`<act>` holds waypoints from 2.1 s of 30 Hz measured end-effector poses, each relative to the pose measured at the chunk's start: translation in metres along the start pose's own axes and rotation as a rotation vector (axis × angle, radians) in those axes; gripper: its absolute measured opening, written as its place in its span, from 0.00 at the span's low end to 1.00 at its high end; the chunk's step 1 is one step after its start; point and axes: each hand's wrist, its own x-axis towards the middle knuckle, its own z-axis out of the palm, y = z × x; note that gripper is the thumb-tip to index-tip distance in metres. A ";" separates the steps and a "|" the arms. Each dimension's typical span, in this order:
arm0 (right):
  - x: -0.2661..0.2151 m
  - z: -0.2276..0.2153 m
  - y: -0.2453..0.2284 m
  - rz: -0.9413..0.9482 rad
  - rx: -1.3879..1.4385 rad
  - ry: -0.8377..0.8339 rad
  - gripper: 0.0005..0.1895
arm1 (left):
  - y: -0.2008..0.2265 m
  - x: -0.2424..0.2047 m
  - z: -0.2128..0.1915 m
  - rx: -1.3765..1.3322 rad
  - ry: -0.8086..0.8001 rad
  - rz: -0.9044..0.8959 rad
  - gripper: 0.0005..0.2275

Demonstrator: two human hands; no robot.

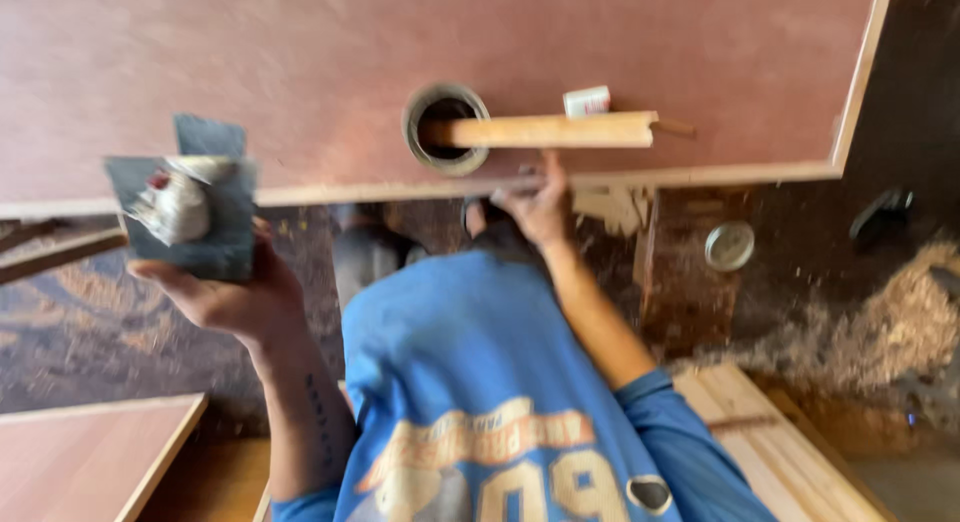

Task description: The person uses a putty knife to apply a white filler paste to the joints of a wooden board. They scoop the filler from a can using a wooden stick and spread it along the seams with the knife to smooth the surface.

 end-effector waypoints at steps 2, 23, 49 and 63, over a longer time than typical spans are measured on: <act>-0.003 0.045 -0.021 -0.024 -0.035 0.007 0.53 | 0.010 0.006 -0.008 -0.101 -0.058 -0.070 0.34; -0.012 0.328 -0.100 -0.121 -0.706 -0.228 0.41 | 0.109 0.096 -0.292 0.017 0.085 -0.107 0.35; 0.001 0.396 -0.192 -0.314 -1.041 -0.387 0.45 | 0.113 0.146 -0.235 -0.386 0.367 -0.041 0.29; 0.021 0.400 -0.193 -0.297 -1.202 -0.581 0.44 | 0.110 0.134 -0.232 -0.393 0.356 -0.027 0.29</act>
